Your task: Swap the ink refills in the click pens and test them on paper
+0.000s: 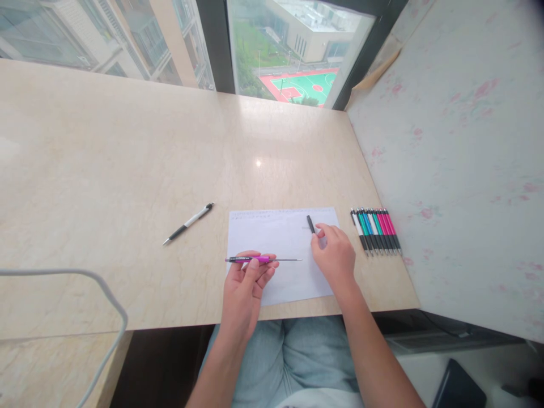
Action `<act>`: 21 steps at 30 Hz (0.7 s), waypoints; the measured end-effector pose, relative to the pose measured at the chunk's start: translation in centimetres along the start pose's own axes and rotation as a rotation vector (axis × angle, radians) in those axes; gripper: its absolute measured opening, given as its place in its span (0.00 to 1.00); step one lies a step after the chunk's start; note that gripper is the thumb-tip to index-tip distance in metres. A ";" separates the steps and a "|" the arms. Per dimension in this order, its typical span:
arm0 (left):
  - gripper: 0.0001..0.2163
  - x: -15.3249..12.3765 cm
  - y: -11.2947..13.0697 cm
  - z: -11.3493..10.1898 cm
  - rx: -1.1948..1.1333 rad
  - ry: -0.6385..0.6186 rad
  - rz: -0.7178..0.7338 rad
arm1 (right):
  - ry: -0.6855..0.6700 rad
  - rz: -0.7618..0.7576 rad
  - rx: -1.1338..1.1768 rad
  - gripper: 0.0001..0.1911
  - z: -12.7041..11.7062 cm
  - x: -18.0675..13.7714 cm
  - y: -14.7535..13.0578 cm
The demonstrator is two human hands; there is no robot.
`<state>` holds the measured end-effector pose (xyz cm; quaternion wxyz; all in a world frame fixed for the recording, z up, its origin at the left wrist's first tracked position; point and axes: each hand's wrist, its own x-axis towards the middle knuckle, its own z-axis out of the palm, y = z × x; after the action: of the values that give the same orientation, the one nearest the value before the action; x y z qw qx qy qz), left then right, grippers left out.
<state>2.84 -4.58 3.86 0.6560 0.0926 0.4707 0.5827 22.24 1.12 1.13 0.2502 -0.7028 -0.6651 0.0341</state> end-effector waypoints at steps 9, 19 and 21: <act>0.13 0.1 0.0 -0.1 -0.003 -0.013 0.003 | -0.009 0.035 0.051 0.12 -0.6 0.2 -0.2; 0.13 -0.1 -0.2 -0.1 0.004 -0.040 -0.005 | -0.259 -0.324 0.417 0.07 -4.6 -2.5 -5.1; 0.12 -0.2 -0.1 -0.1 0.012 -0.049 0.003 | -0.286 -0.358 0.382 0.06 -4.6 -2.5 -5.1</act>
<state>2.85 -4.81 3.78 0.6660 0.1114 0.4577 0.5785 19.05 -2.69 6.46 0.2838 -0.5024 -0.7886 0.2127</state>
